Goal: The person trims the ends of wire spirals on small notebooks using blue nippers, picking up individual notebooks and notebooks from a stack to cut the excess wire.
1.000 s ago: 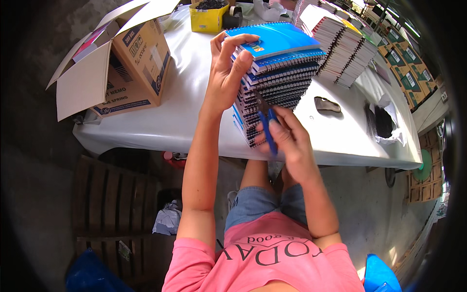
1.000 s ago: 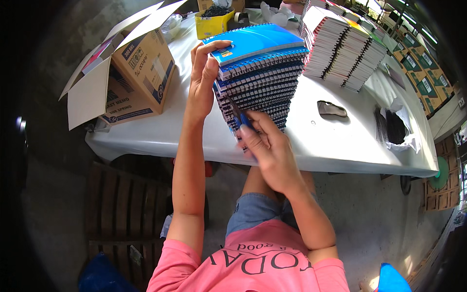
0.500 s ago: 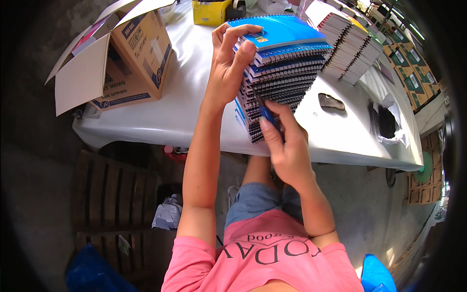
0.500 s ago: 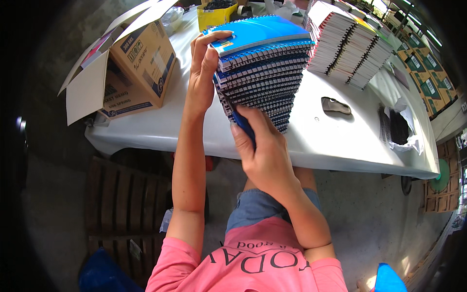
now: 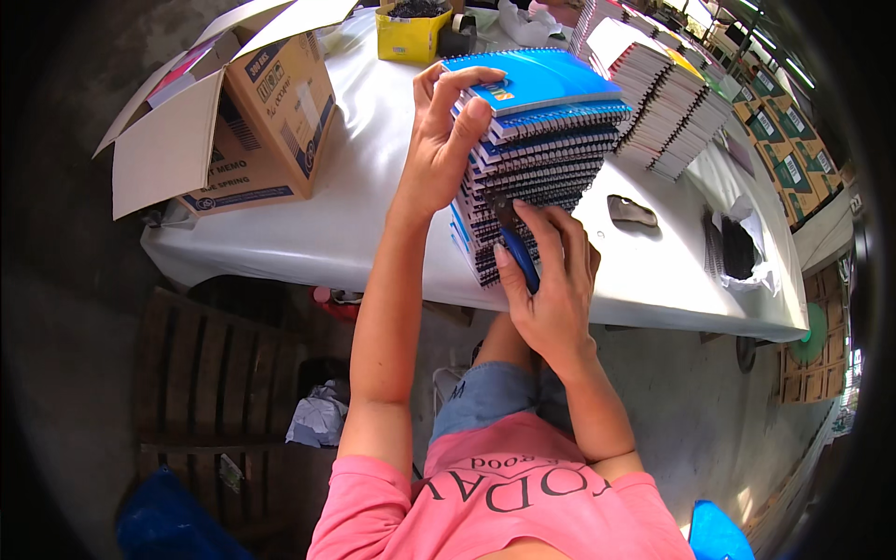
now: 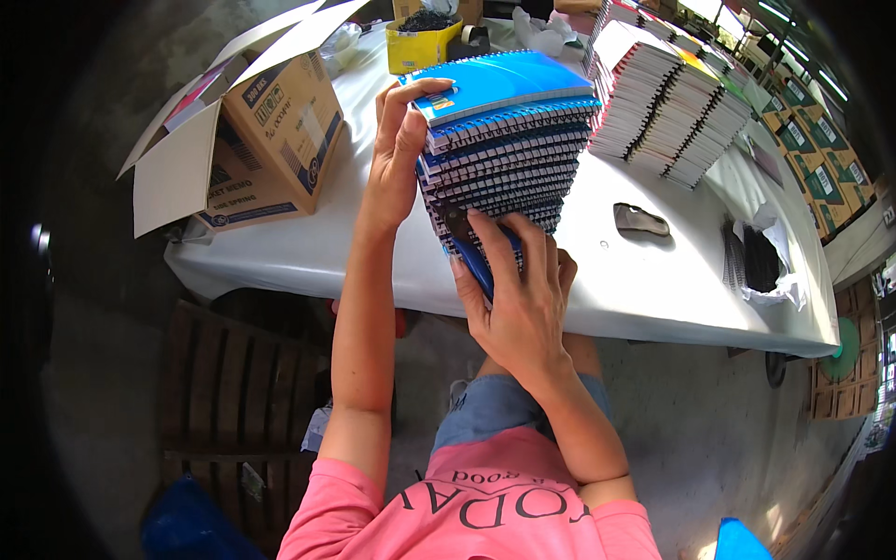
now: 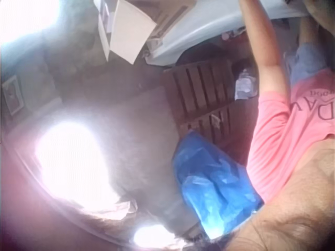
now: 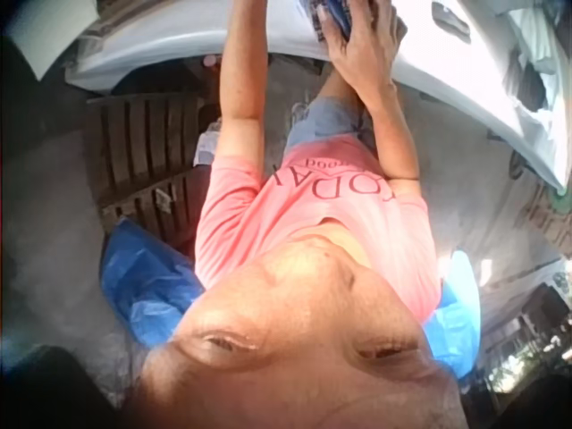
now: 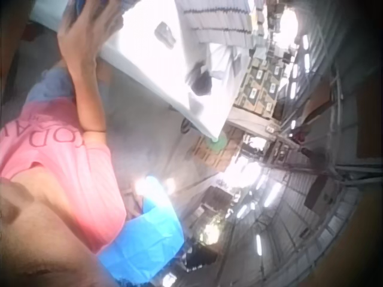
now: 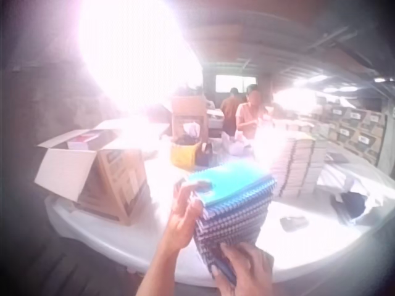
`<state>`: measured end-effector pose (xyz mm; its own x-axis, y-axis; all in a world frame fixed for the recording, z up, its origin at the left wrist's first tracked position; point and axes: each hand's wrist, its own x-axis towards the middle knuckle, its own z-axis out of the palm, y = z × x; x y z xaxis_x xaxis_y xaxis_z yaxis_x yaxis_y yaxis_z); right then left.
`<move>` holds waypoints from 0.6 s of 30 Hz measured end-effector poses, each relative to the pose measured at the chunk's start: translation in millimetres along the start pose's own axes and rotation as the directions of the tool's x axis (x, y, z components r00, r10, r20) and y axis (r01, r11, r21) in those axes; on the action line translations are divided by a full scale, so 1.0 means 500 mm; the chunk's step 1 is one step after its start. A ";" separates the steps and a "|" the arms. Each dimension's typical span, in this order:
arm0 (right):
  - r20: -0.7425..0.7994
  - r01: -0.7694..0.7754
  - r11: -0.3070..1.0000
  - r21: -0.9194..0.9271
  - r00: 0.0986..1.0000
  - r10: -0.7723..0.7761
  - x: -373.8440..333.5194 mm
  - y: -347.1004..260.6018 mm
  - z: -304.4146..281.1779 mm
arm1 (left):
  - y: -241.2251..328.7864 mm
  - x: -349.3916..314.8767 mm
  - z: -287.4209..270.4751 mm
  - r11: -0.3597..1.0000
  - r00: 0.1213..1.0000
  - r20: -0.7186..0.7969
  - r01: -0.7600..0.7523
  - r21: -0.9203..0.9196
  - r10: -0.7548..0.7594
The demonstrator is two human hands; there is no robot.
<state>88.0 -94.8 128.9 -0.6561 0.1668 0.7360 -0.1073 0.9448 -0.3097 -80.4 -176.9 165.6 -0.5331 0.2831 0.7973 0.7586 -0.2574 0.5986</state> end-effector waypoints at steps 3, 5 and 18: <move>0.010 0.032 0.998 -0.045 0.999 -0.031 0.003 -0.004 -0.006 | 0.001 0.001 0.002 1.000 1.000 -0.018 0.003 -0.018 -0.003; 0.018 0.029 0.999 0.036 0.999 -0.029 0.001 0.000 -0.002 | 0.001 0.001 0.003 1.000 1.000 -0.021 -0.001 -0.018 0.001; -0.047 0.007 0.990 0.143 0.999 0.000 -0.018 0.018 0.008 | 0.000 0.000 0.001 0.999 1.000 -0.014 0.004 -0.039 -0.004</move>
<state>90.0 -89.2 117.0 -0.6206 0.1797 0.7633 -0.2172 0.8959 -0.3875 -80.2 -176.2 165.3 -0.5415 0.2711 0.7958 0.7414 -0.2924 0.6040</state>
